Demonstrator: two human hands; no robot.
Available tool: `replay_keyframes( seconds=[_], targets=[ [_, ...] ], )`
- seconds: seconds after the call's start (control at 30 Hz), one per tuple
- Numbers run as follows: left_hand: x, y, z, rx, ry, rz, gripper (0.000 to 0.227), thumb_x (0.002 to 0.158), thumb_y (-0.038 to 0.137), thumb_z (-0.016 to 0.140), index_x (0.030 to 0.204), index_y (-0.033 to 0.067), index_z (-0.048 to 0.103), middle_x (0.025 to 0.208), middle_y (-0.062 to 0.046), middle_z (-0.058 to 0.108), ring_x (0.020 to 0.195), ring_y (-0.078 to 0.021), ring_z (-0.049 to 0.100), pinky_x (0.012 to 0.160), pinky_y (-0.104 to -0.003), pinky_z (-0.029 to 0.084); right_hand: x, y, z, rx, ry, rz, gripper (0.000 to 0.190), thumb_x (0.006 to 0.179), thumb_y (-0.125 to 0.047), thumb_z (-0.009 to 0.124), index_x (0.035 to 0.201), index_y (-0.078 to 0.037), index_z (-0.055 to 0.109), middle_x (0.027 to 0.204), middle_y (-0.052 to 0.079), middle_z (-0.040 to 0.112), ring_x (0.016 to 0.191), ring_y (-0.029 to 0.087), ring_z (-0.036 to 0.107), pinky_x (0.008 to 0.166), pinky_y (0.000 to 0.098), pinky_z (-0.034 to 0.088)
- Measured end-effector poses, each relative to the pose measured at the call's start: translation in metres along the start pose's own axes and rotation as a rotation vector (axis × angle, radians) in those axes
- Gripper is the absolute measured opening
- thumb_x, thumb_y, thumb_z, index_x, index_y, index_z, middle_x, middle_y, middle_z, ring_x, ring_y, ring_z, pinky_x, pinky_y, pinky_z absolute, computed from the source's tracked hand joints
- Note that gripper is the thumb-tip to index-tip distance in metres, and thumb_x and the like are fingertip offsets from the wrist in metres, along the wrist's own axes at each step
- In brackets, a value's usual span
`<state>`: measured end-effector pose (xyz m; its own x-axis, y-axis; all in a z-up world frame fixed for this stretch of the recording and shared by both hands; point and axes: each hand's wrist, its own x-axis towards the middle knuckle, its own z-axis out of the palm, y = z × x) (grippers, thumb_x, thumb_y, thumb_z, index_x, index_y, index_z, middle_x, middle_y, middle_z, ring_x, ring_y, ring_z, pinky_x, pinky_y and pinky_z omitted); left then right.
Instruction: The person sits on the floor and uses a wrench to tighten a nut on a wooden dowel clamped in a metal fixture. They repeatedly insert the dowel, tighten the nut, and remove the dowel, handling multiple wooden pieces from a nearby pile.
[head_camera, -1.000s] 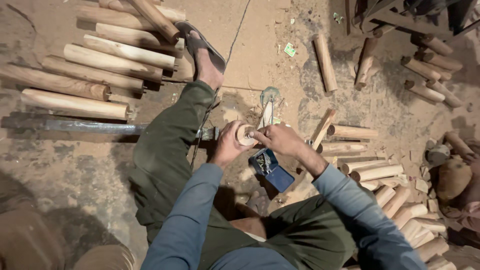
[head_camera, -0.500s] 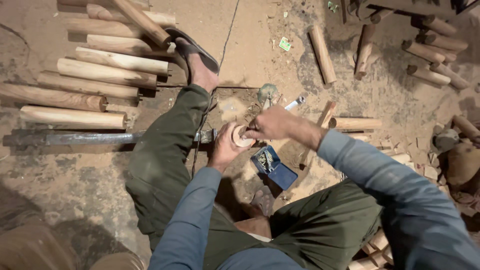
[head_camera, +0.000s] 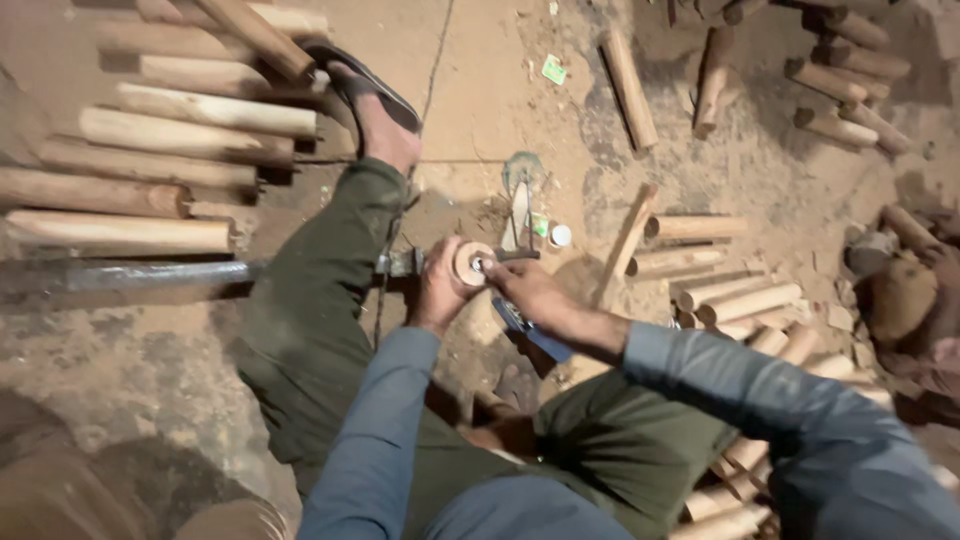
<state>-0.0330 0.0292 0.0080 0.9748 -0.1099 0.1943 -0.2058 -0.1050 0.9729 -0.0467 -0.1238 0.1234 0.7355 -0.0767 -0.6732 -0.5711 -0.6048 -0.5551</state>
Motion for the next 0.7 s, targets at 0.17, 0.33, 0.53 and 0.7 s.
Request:
replay_keyframes(
  seconds=[0.17, 0.33, 0.53, 0.7],
  targets=[
    [0.008, -0.012, 0.005, 0.031, 0.046, 0.066, 0.056, 0.068, 0.006, 0.085, 0.118, 0.0048, 0.061, 0.111, -0.018, 0.067, 0.106, -0.0409, 0.064, 0.091, -0.048, 0.053, -0.004, -0.005, 0.025, 0.491, 0.148, 0.188, 0.04, 0.098, -0.041, 0.067, 0.094, -0.001, 0.07, 0.065, 0.0, 0.05, 0.049, 0.011, 0.038, 0.041, 0.0314, 0.027],
    [0.009, -0.004, -0.008, 0.033, -0.029, 0.012, 0.058, 0.069, 0.015, 0.091, 0.118, 0.0075, 0.061, 0.111, -0.016, 0.068, 0.104, -0.0375, 0.066, 0.088, -0.047, 0.055, -0.013, 0.008, -0.03, 0.137, -0.135, -0.299, 0.028, 0.095, -0.032, 0.075, 0.114, -0.01, 0.076, 0.082, -0.001, 0.068, 0.07, 0.01, 0.056, 0.06, 0.0307, 0.047],
    [0.002, 0.025, -0.031, 0.137, -0.105, -0.074, 0.075, 0.068, 0.03, 0.097, 0.128, 0.0079, 0.058, 0.119, -0.015, 0.067, 0.111, -0.0362, 0.064, 0.095, -0.047, 0.053, 0.059, 0.14, -0.033, -0.264, 0.206, -0.048, 0.03, 0.091, -0.029, 0.073, 0.111, -0.006, 0.072, 0.09, 0.014, 0.077, 0.078, 0.027, 0.073, 0.072, 0.0426, 0.057],
    [-0.031, 0.067, -0.104, 0.869, -0.321, 0.013, 0.086, 0.067, 0.038, 0.084, 0.138, 0.0028, 0.053, 0.136, -0.019, 0.059, 0.128, -0.0393, 0.052, 0.104, -0.054, 0.038, 0.099, 0.255, 0.048, -0.431, 0.381, 0.056, 0.024, 0.091, -0.028, 0.065, 0.105, -0.008, 0.066, 0.093, 0.024, 0.071, 0.089, 0.045, 0.069, 0.079, 0.0561, 0.053]
  ],
)
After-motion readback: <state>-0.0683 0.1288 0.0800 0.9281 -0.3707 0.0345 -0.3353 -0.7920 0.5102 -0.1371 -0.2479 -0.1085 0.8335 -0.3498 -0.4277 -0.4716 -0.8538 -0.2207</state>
